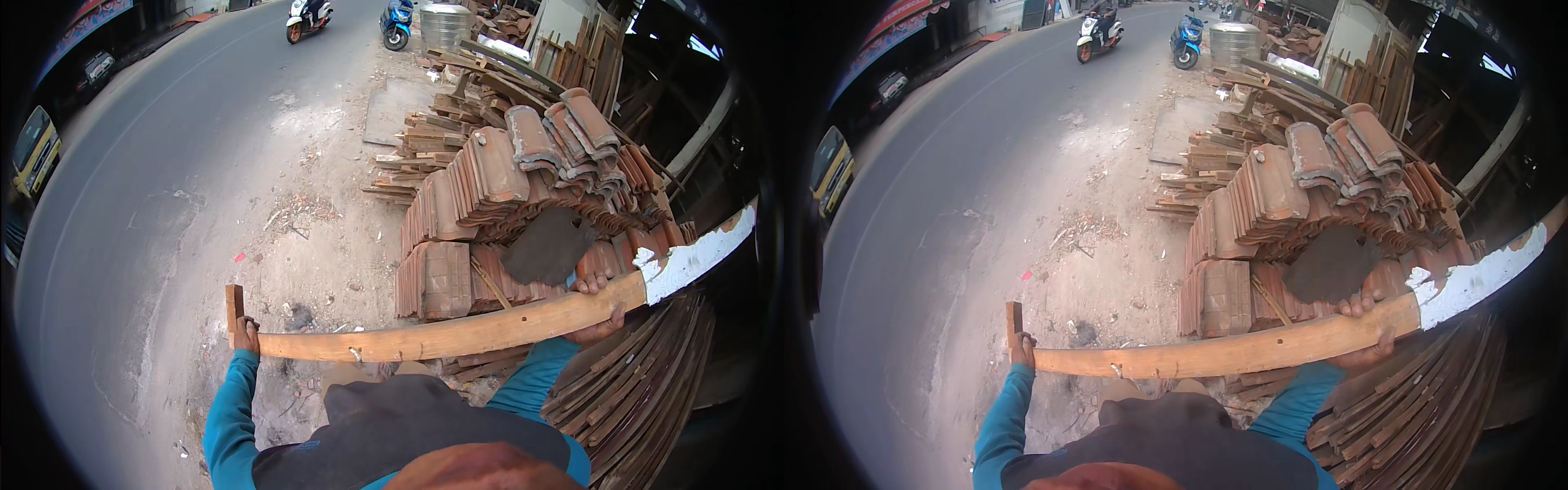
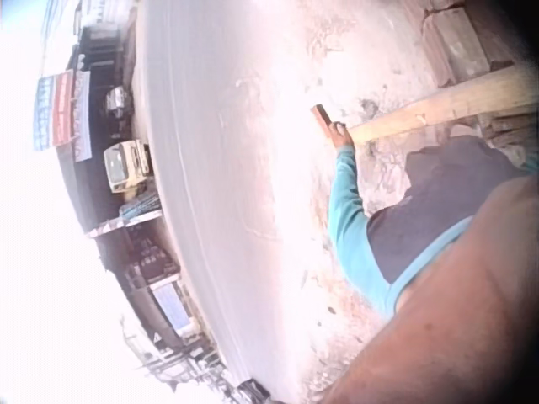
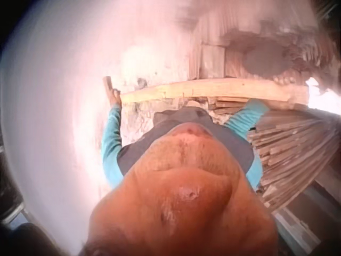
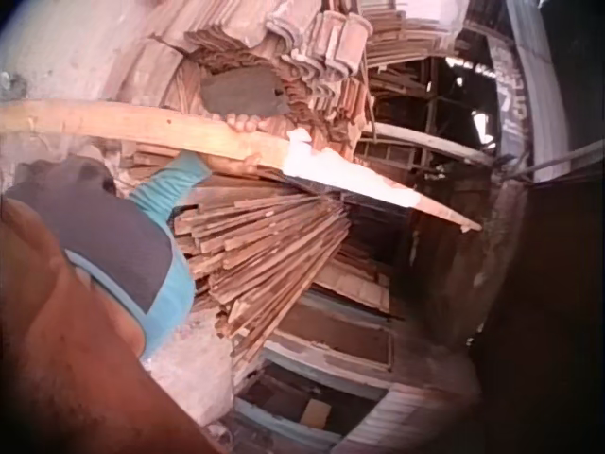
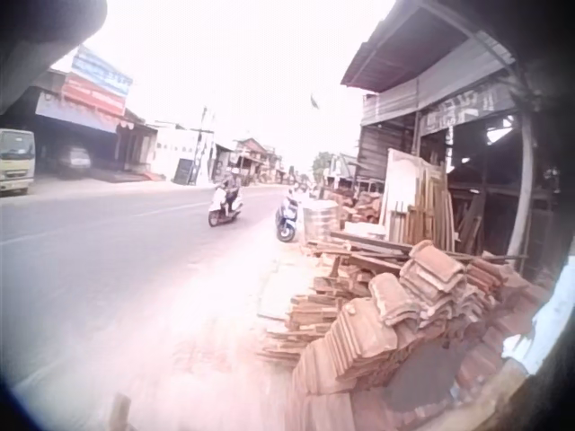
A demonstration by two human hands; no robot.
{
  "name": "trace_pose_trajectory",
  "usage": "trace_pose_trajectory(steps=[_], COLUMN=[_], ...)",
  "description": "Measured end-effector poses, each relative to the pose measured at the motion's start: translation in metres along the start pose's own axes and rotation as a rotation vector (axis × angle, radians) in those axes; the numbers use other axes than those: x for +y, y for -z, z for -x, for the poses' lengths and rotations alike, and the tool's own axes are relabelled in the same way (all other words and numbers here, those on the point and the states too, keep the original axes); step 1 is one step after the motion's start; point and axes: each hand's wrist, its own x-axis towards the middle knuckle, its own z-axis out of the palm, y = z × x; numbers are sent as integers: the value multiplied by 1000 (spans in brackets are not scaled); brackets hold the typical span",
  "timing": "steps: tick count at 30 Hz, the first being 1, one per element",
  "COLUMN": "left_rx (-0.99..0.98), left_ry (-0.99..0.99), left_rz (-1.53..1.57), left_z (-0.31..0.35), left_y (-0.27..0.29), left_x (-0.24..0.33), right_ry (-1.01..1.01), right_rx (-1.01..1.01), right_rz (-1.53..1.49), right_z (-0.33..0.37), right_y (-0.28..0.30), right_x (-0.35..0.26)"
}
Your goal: The person selects a piece of wood from a pile, moves it to a workbench, and then hammers several nails into it to secure it to another piece of wood.
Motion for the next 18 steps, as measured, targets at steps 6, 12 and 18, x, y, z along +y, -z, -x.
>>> trace_pose_trajectory(steps=[6, 12, 18], left_rx=[221, 544, 326], left_ry=[-105, -151, -9], left_rz=[-299, -276, -160], left_z=[-134, -310, -502], left_y=[-6, 3, 33], left_x=[-11, -58, -65], right_ry=[-28, 5, 24], right_rx=[-72, -52, 100], right_rz=[-71, -133, 179], right_z=[-88, -157, -249], right_y=[1, 0, -13], right_x=[122, 289, 448])
